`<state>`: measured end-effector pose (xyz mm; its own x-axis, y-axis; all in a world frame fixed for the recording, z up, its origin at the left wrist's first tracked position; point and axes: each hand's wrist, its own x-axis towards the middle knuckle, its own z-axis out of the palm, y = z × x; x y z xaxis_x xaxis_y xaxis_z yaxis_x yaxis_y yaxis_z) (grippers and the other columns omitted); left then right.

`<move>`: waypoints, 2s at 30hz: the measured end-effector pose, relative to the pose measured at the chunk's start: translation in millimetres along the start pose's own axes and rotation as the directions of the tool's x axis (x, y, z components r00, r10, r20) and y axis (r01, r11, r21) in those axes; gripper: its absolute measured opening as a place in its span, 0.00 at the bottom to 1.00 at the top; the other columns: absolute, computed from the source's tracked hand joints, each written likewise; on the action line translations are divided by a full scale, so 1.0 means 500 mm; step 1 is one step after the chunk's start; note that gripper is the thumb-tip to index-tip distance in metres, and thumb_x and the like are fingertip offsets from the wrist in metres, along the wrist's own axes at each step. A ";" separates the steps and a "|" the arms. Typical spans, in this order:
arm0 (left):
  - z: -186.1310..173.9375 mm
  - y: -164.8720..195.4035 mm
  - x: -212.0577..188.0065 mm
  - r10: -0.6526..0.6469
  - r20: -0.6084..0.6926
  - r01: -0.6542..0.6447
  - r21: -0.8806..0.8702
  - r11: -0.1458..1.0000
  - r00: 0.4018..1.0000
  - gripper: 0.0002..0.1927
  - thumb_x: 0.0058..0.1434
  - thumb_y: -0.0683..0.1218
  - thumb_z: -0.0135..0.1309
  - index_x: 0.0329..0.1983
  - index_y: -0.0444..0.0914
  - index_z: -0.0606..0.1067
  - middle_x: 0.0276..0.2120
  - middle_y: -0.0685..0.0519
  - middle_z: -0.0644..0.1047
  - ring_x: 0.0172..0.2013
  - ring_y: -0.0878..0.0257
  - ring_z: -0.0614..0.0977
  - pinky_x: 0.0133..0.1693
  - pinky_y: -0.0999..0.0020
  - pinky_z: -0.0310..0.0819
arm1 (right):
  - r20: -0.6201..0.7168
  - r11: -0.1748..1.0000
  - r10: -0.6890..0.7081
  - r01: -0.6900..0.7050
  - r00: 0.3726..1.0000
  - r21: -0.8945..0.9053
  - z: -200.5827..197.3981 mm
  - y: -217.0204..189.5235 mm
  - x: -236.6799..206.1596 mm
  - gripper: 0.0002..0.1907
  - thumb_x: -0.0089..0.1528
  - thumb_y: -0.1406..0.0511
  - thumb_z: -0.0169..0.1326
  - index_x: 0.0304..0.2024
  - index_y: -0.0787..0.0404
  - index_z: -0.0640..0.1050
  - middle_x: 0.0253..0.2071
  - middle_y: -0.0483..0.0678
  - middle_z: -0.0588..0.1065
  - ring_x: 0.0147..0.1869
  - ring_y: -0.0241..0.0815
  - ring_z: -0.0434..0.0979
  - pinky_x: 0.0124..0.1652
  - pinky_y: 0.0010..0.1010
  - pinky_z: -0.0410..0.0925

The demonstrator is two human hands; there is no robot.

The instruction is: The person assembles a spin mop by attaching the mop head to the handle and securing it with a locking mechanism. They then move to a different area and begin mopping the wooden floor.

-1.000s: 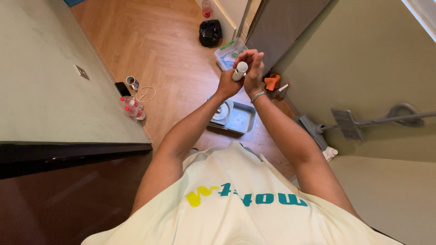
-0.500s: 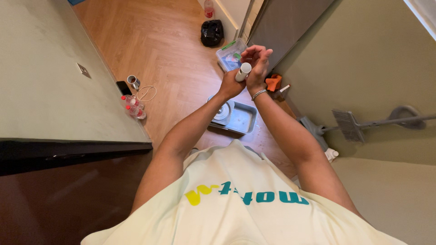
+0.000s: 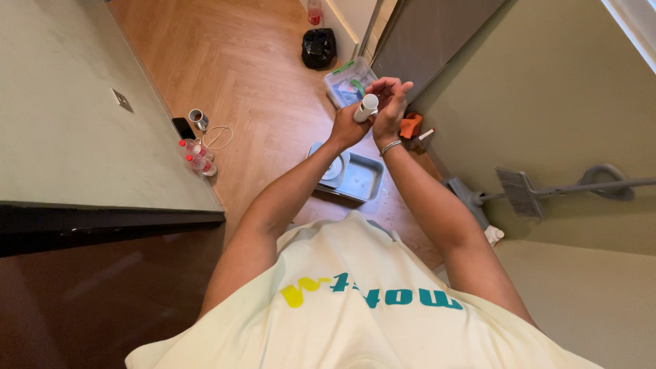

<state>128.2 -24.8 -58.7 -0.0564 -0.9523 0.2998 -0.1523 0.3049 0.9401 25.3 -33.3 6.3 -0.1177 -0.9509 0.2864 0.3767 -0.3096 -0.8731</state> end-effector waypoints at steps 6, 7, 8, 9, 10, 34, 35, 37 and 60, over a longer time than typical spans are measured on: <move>0.000 -0.006 -0.001 0.032 -0.018 -0.032 0.033 0.999 0.999 0.11 0.58 0.42 0.60 0.43 0.37 0.79 0.33 0.48 0.83 0.35 0.63 0.85 0.39 0.64 0.79 | 0.018 1.000 0.000 -0.001 1.000 0.027 0.005 0.000 0.000 0.38 0.70 0.37 0.29 0.40 0.63 0.71 0.36 0.50 0.74 0.40 0.41 0.76 0.46 0.33 0.72; 0.000 -0.006 -0.001 0.035 -0.023 -0.035 0.030 0.999 0.999 0.09 0.58 0.42 0.61 0.42 0.36 0.79 0.33 0.47 0.83 0.34 0.62 0.85 0.39 0.64 0.79 | 0.023 0.999 0.008 -0.009 1.000 0.032 0.007 0.000 -0.001 0.38 0.69 0.37 0.29 0.39 0.63 0.71 0.35 0.50 0.74 0.39 0.41 0.76 0.45 0.33 0.73; 0.000 -0.006 -0.002 0.037 -0.029 -0.036 0.028 0.999 0.999 0.08 0.59 0.42 0.61 0.41 0.36 0.79 0.32 0.47 0.83 0.34 0.62 0.84 0.39 0.64 0.79 | 0.026 0.999 0.014 -0.015 1.000 0.034 0.010 0.000 -0.002 0.38 0.69 0.37 0.29 0.39 0.63 0.71 0.35 0.50 0.74 0.39 0.41 0.76 0.44 0.33 0.73; -0.002 -0.005 -0.002 0.037 -0.034 -0.036 0.030 0.999 0.999 0.08 0.58 0.43 0.61 0.40 0.36 0.79 0.32 0.47 0.83 0.34 0.62 0.84 0.39 0.64 0.79 | 0.030 0.999 0.017 -0.018 0.999 0.037 0.012 -0.001 -0.002 0.38 0.69 0.37 0.29 0.39 0.63 0.71 0.35 0.50 0.74 0.38 0.41 0.76 0.44 0.33 0.73; -0.004 -0.005 -0.001 0.041 -0.038 -0.039 0.031 0.999 0.998 0.09 0.58 0.43 0.61 0.40 0.36 0.79 0.32 0.47 0.83 0.34 0.61 0.84 0.39 0.64 0.79 | 0.033 0.999 0.018 -0.019 0.999 0.040 0.015 -0.001 -0.002 0.38 0.69 0.37 0.29 0.39 0.64 0.71 0.34 0.50 0.74 0.38 0.41 0.76 0.43 0.33 0.73; -0.014 -0.001 0.016 0.057 0.010 -0.057 -0.050 0.997 0.998 0.14 0.58 0.48 0.62 0.44 0.37 0.79 0.34 0.50 0.83 0.38 0.67 0.82 0.42 0.64 0.79 | 0.370 0.723 -0.187 0.382 0.910 -0.575 0.009 -0.036 -0.042 0.19 0.63 0.59 0.64 0.46 0.64 0.74 0.47 0.52 0.72 0.50 0.46 0.77 0.47 0.33 0.75; -0.013 -0.003 0.016 0.094 0.000 -0.094 -0.001 0.996 0.996 0.15 0.58 0.49 0.63 0.45 0.38 0.80 0.34 0.51 0.84 0.39 0.67 0.84 0.43 0.65 0.79 | 0.378 0.701 -0.171 0.382 0.910 -0.602 0.007 -0.035 -0.042 0.16 0.63 0.60 0.65 0.44 0.64 0.75 0.45 0.52 0.72 0.49 0.47 0.76 0.47 0.35 0.74; -0.012 -0.005 0.016 0.054 -0.013 -0.054 -0.017 0.998 0.998 0.16 0.59 0.49 0.61 0.48 0.39 0.79 0.35 0.52 0.84 0.39 0.67 0.83 0.44 0.65 0.79 | 0.392 0.655 -0.140 0.382 0.909 -0.652 0.001 -0.032 -0.039 0.12 0.63 0.63 0.65 0.39 0.63 0.77 0.41 0.52 0.74 0.45 0.49 0.76 0.45 0.39 0.72; -0.002 0.013 0.036 0.023 -0.013 -0.023 0.053 0.998 1.000 0.10 0.61 0.47 0.57 0.43 0.37 0.76 0.33 0.50 0.83 0.35 0.59 0.86 0.40 0.64 0.79 | 0.428 0.590 -0.264 0.496 0.864 -0.637 -0.013 -0.046 -0.013 0.15 0.65 0.59 0.66 0.41 0.64 0.77 0.38 0.52 0.75 0.41 0.49 0.78 0.42 0.37 0.72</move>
<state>127.4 -40.0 -47.2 -0.0472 -0.9450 0.3238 -0.2032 0.3264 0.9231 11.5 -19.8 22.1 0.1924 -0.7377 0.6471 -0.4217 -0.6576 -0.6243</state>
